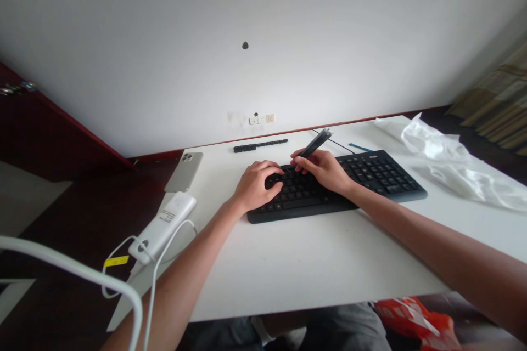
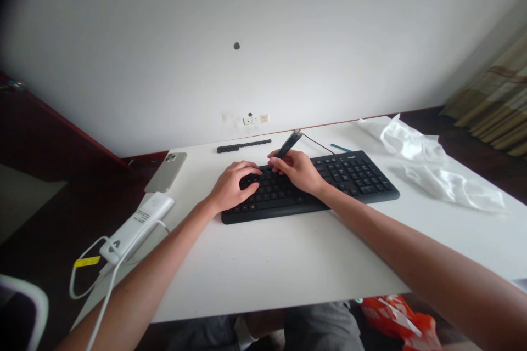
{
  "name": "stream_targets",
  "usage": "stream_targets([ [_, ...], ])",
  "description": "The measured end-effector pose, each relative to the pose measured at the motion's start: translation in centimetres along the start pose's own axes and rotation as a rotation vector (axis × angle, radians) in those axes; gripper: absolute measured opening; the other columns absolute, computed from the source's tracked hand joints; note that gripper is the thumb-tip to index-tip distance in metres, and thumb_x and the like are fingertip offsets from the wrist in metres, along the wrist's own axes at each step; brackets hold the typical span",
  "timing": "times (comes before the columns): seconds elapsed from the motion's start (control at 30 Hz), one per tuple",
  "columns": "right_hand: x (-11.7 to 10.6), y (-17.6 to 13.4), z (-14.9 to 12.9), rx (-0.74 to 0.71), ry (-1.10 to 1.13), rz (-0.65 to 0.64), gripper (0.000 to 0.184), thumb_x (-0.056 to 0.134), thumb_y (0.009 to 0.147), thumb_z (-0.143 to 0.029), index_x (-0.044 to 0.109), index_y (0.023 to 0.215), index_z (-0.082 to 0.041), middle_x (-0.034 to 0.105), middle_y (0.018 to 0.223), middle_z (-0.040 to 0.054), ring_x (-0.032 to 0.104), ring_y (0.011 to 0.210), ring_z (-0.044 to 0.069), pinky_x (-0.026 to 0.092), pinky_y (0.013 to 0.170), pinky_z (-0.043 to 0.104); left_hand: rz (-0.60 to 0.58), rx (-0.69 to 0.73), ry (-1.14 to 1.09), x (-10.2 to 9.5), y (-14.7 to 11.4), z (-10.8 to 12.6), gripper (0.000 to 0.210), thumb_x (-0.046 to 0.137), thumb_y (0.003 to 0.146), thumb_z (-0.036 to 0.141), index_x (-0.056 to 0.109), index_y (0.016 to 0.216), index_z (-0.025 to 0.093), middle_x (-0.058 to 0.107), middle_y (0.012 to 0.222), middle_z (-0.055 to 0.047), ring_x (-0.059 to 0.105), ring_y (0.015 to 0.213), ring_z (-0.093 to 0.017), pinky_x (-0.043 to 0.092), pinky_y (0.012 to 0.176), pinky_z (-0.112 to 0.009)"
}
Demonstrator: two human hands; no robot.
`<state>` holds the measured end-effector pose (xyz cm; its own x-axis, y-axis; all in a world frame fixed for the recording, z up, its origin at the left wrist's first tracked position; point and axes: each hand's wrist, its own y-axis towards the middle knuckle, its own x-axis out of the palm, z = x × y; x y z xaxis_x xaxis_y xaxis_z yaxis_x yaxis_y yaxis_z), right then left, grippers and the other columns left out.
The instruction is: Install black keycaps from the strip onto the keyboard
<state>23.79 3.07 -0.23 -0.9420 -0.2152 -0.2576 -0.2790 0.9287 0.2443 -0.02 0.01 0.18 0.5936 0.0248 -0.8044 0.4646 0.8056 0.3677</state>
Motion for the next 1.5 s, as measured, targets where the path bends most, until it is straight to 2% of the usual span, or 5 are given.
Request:
stream_targets([
  [0.27,0.1,0.0,0.2,-0.001,0.031,-0.007,0.046,0.07,0.091,-0.057,0.072,0.111,-0.016,0.079,0.095,0.0103,0.072,0.08,0.021,0.058,0.069,0.032,0.002,-0.037,0.028,-0.2,0.0,1.5,0.02,0.068,0.09,0.034,0.072,0.109,0.026,0.071,0.122,-0.003,0.066,0.114,-0.025,0.046,0.111,-0.047],
  [0.5,0.1,0.0,0.1,-0.005,0.025,-0.021,0.044,0.068,0.093,-0.055,0.071,0.113,-0.016,0.079,0.096,0.0099,0.072,0.082,0.021,0.058,0.069,0.032,0.005,-0.071,0.112,0.4,-0.5,2.7,0.04,0.072,0.086,0.054,0.065,0.113,0.025,0.068,0.123,-0.006,0.061,0.119,-0.03,0.044,0.111,-0.05],
  [1.1,0.1,-0.1,0.1,-0.001,-0.008,-0.018,0.047,0.068,0.092,-0.058,0.073,0.112,-0.016,0.079,0.095,0.0097,0.071,0.08,0.022,0.057,0.07,0.033,0.001,-0.047,0.13,0.7,-0.5,2.2,0.033,0.071,0.088,0.041,0.061,0.116,0.026,0.066,0.123,-0.005,0.06,0.12,-0.029,0.045,0.109,-0.049],
  [1.3,0.3,-0.3,-0.1,-0.003,-0.003,0.005,0.045,0.07,0.09,-0.058,0.073,0.109,-0.017,0.079,0.088,0.0085,0.075,0.081,0.024,0.061,0.076,0.037,0.003,-0.057,0.119,0.7,-0.4,2.0,0.033,0.073,0.087,0.041,0.062,0.114,0.026,0.067,0.122,-0.005,0.06,0.12,-0.029,0.046,0.108,-0.05],
  [1.5,0.7,-0.4,-0.6,-0.027,-0.108,0.034,0.04,0.069,0.092,-0.053,0.073,0.11,-0.018,0.079,0.09,0.0081,0.076,0.083,0.026,0.061,0.078,0.037,0.014,-0.051,0.099,0.9,-0.4,1.9,0.033,0.075,0.085,0.038,0.062,0.112,0.025,0.067,0.123,-0.005,0.06,0.12,-0.028,0.045,0.108,-0.048],
])
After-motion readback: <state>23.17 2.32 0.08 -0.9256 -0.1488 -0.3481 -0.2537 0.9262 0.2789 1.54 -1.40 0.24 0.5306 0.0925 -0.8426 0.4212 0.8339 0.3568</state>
